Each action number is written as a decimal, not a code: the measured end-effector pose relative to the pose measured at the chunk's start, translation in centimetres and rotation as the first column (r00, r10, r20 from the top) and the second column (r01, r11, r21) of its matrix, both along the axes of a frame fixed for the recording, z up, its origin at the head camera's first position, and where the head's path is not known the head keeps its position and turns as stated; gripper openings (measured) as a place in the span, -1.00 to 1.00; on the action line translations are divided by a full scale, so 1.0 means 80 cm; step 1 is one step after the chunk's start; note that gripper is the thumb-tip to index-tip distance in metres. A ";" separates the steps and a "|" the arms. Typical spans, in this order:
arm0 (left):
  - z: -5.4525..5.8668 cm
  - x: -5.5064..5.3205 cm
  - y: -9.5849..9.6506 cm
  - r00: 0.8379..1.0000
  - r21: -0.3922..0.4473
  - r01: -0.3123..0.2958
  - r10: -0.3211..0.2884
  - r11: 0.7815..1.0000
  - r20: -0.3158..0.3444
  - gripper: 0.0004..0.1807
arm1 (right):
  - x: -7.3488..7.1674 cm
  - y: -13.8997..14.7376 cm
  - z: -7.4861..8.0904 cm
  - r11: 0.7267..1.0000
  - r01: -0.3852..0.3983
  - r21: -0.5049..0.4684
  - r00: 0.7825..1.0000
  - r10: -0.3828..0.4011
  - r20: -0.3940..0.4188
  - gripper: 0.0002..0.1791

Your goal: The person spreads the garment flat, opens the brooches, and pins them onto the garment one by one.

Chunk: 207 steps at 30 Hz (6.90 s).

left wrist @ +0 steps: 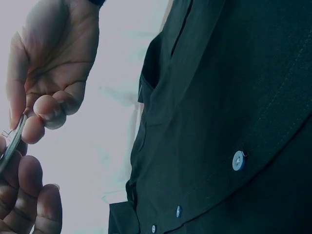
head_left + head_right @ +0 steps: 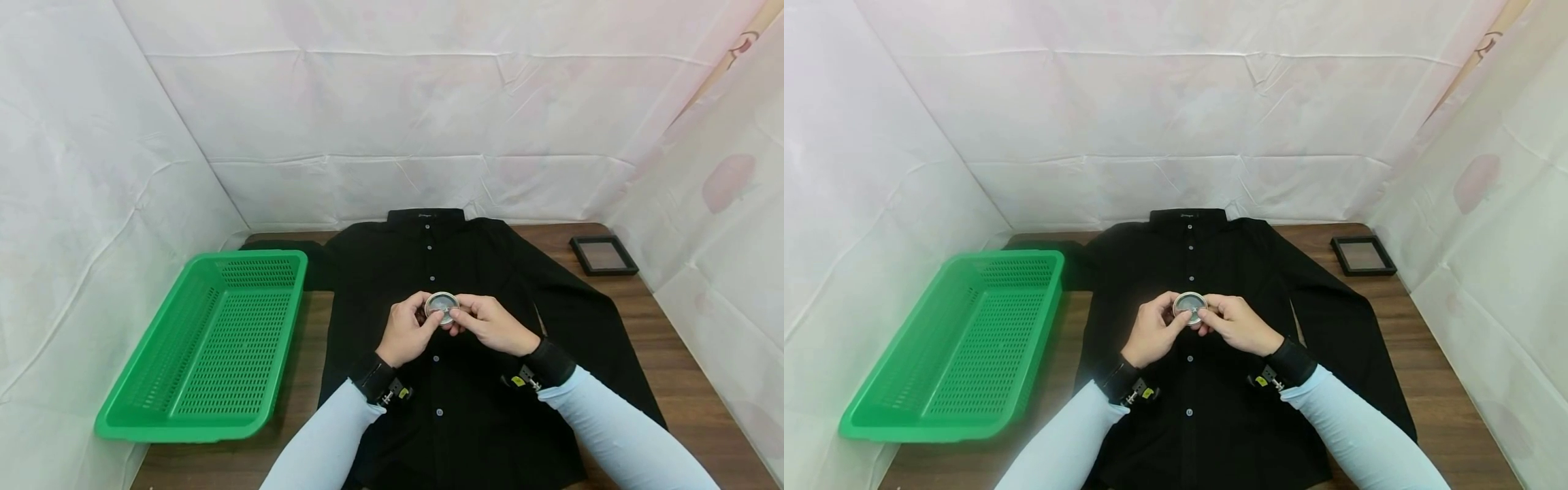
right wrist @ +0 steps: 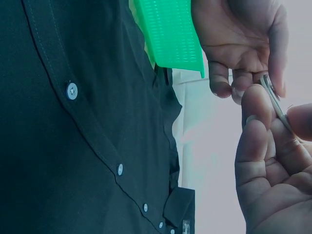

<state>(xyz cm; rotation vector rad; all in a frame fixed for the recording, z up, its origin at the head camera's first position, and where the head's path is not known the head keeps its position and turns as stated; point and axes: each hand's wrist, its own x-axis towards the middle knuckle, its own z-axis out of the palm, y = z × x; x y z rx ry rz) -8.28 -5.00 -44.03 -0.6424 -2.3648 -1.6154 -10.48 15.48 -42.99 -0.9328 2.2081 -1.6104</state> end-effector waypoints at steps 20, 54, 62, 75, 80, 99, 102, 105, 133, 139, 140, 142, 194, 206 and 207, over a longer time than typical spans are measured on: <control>-0.002 0.001 -0.003 1.000 0.011 0.030 -0.030 0.999 -0.010 -0.75 | 0.016 -0.007 0.039 1.000 0.025 0.011 1.000 -0.025 -0.019 -0.84; 0.003 0.006 -0.004 0.966 0.119 0.174 -0.193 0.977 0.170 -0.63 | 0.020 0.002 0.055 0.984 0.176 -0.040 0.958 -0.181 -0.222 -0.80; 0.002 0.008 -0.002 0.951 0.131 0.212 -0.235 0.968 0.201 -0.61 | 0.006 0.005 0.024 0.961 0.278 -0.018 0.928 -0.273 -0.254 -0.86; 0.002 -0.002 0.000 0.977 0.061 0.120 -0.129 0.991 0.170 -0.60 | 0.000 0.010 0.002 0.971 0.239 -0.013 0.961 -0.238 -0.142 -0.80; 0.004 -0.013 -0.002 0.986 0.013 0.072 -0.073 0.997 0.151 -0.58 | 0.011 0.004 0.017 0.972 0.231 -0.050 0.972 -0.232 -0.030 -0.78; 0.032 -0.043 0.024 0.987 -0.591 -0.103 0.010 0.800 -0.159 -0.13 | -0.015 -0.018 -0.014 0.824 0.565 -0.044 0.804 -0.562 -0.193 -0.85; 0.035 -0.050 0.026 0.987 -0.617 -0.094 -0.008 0.781 -0.161 -0.22 | -0.017 -0.019 -0.014 0.807 0.590 -0.033 0.783 -0.581 -0.221 -0.87; 0.035 -0.057 0.028 0.987 -0.629 -0.083 -0.025 0.773 -0.161 -0.27 | -0.020 -0.020 -0.015 0.795 0.606 -0.026 0.770 -0.594 -0.233 -0.87; 0.027 -0.125 0.026 0.991 -0.400 0.114 -0.078 0.909 0.104 -0.33 | -0.071 0.027 -0.014 0.785 0.615 0.076 0.765 -0.570 -0.298 -0.77; 0.031 -0.157 0.024 0.978 -0.361 0.128 -0.057 0.924 0.200 -0.33 | -0.113 0.044 -0.016 0.683 0.702 0.201 0.707 -0.636 -0.308 -0.77; 0.031 -0.163 0.024 0.977 -0.363 0.133 -0.061 0.922 0.203 -0.33 | -0.120 0.045 -0.017 0.667 0.710 0.226 0.702 -0.642 -0.309 -0.76; 0.032 -0.175 0.027 0.977 -0.374 0.138 -0.064 0.917 0.202 -0.33 | -0.131 0.046 -0.020 0.637 0.717 0.282 0.697 -0.651 -0.301 -0.74; -0.009 -0.265 0.085 0.973 -0.587 0.143 -0.006 0.797 0.229 -0.31 | -0.206 0.000 -0.082 0.256 0.627 0.736 0.585 -0.778 -0.227 -0.42; -0.018 -0.266 0.087 0.978 -0.587 0.140 -0.017 0.797 0.209 -0.33 | -0.211 -0.005 -0.078 0.325 0.619 0.715 0.602 -0.781 -0.167 -0.66; -0.019 -0.265 0.087 0.978 -0.589 0.141 -0.019 0.796 0.208 -0.33 | -0.210 -0.005 -0.077 0.331 0.619 0.712 0.603 -0.782 -0.161 -0.66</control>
